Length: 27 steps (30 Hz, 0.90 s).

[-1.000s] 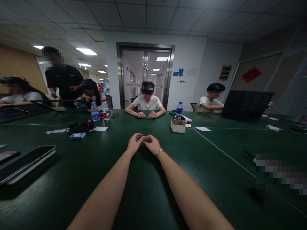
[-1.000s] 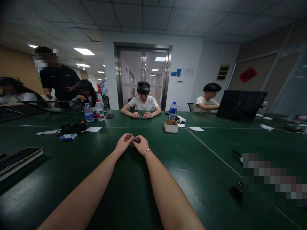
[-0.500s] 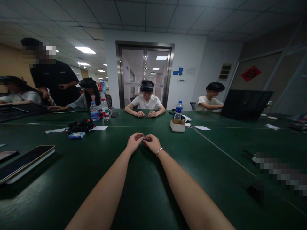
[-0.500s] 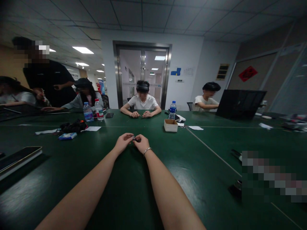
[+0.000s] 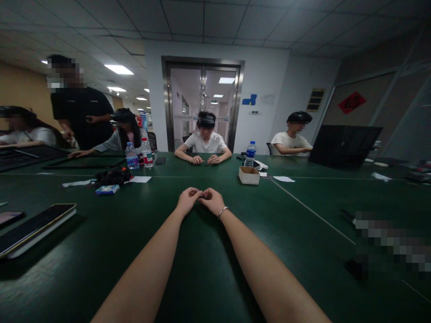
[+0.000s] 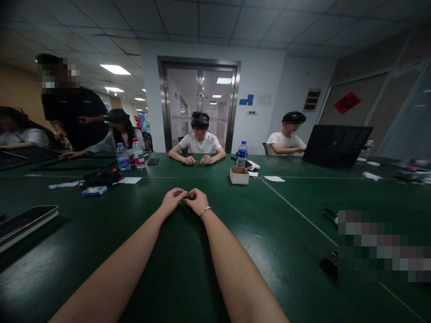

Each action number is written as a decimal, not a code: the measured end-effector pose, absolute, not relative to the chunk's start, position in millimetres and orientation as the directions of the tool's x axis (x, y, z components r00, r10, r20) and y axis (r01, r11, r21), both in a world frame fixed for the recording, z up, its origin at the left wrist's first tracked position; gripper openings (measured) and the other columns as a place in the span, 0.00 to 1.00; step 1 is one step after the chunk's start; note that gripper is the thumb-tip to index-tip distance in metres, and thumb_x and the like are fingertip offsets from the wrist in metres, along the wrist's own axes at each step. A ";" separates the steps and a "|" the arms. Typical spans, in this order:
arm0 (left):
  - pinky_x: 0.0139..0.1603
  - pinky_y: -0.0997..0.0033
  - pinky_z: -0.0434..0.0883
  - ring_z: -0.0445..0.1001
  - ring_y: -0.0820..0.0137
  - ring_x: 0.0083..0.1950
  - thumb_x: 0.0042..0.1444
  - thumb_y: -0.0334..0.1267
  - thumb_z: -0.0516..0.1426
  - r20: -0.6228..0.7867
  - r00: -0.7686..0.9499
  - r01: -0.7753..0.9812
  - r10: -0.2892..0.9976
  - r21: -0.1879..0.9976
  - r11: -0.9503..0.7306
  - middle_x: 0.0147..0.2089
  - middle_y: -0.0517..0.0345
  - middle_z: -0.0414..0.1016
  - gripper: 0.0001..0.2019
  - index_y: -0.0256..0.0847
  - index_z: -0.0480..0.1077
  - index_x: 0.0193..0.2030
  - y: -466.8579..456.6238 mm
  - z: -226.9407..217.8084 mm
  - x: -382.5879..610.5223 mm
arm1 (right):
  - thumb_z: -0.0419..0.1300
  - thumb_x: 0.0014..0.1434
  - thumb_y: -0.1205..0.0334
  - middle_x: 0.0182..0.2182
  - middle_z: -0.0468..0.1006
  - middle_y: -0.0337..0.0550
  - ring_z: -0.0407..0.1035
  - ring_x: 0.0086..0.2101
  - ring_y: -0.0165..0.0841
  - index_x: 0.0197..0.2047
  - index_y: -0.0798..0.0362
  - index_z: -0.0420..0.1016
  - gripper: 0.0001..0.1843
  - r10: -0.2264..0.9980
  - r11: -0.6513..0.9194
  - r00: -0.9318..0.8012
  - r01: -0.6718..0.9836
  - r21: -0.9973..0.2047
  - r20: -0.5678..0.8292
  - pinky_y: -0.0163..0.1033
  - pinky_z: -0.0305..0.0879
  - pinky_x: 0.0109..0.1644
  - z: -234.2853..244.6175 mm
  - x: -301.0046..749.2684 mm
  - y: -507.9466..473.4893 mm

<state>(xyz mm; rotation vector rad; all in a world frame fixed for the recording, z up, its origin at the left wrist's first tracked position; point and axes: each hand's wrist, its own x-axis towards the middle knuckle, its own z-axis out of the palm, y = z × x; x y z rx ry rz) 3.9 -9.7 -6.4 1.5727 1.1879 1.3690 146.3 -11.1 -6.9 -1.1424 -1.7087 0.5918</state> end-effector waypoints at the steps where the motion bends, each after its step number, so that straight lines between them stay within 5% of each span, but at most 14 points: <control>1: 0.25 0.76 0.64 0.70 0.71 0.29 0.41 0.51 0.60 0.306 0.007 0.173 0.952 0.937 -0.303 0.30 0.53 0.73 0.20 0.36 0.69 0.34 -9.6 -6.7 4.1 | 0.65 0.38 0.58 0.22 0.66 0.33 0.60 0.24 0.26 0.28 0.55 0.68 0.14 0.887 0.447 -0.097 0.429 -0.785 0.452 0.32 0.58 0.28 -6.1 146.1 -11.7; 8: 0.25 0.76 0.64 0.70 0.71 0.29 0.42 0.50 0.60 0.336 0.001 0.151 0.942 0.931 -0.332 0.30 0.55 0.72 0.19 0.37 0.68 0.36 -9.9 -6.7 2.7 | 0.65 0.38 0.57 0.23 0.69 0.35 0.62 0.25 0.27 0.28 0.55 0.70 0.14 0.902 0.413 -0.072 0.425 -0.805 0.425 0.33 0.60 0.29 -5.8 144.2 -10.7; 13: 0.34 0.71 0.68 0.72 0.69 0.34 0.42 0.44 0.61 0.367 0.055 0.031 0.929 0.929 -0.369 0.32 0.55 0.73 0.18 0.38 0.68 0.39 -11.7 -3.3 1.6 | 0.63 0.42 0.57 0.26 0.73 0.40 0.67 0.27 0.29 0.32 0.57 0.73 0.14 0.935 0.355 -0.104 0.274 -0.894 0.339 0.35 0.65 0.31 -8.9 143.0 -7.2; 19: 0.45 0.64 0.68 0.73 0.64 0.42 0.41 0.42 0.61 0.356 0.117 -0.044 0.927 0.934 -0.353 0.37 0.50 0.75 0.16 0.36 0.69 0.37 -10.1 -2.9 0.9 | 0.61 0.48 0.59 0.23 0.73 0.38 0.64 0.19 0.25 0.32 0.58 0.73 0.10 0.959 0.256 -0.161 0.133 -0.957 0.234 0.31 0.63 0.23 -3.4 144.3 -8.9; 27: 0.47 0.64 0.68 0.72 0.64 0.44 0.43 0.40 0.61 0.336 0.133 -0.028 0.933 0.942 -0.335 0.40 0.49 0.75 0.15 0.36 0.69 0.38 -12.3 0.0 -1.4 | 0.58 0.53 0.59 0.20 0.69 0.36 0.62 0.15 0.22 0.34 0.58 0.71 0.09 0.959 0.164 -0.242 0.051 -0.985 0.147 0.27 0.55 0.16 1.5 146.0 -9.5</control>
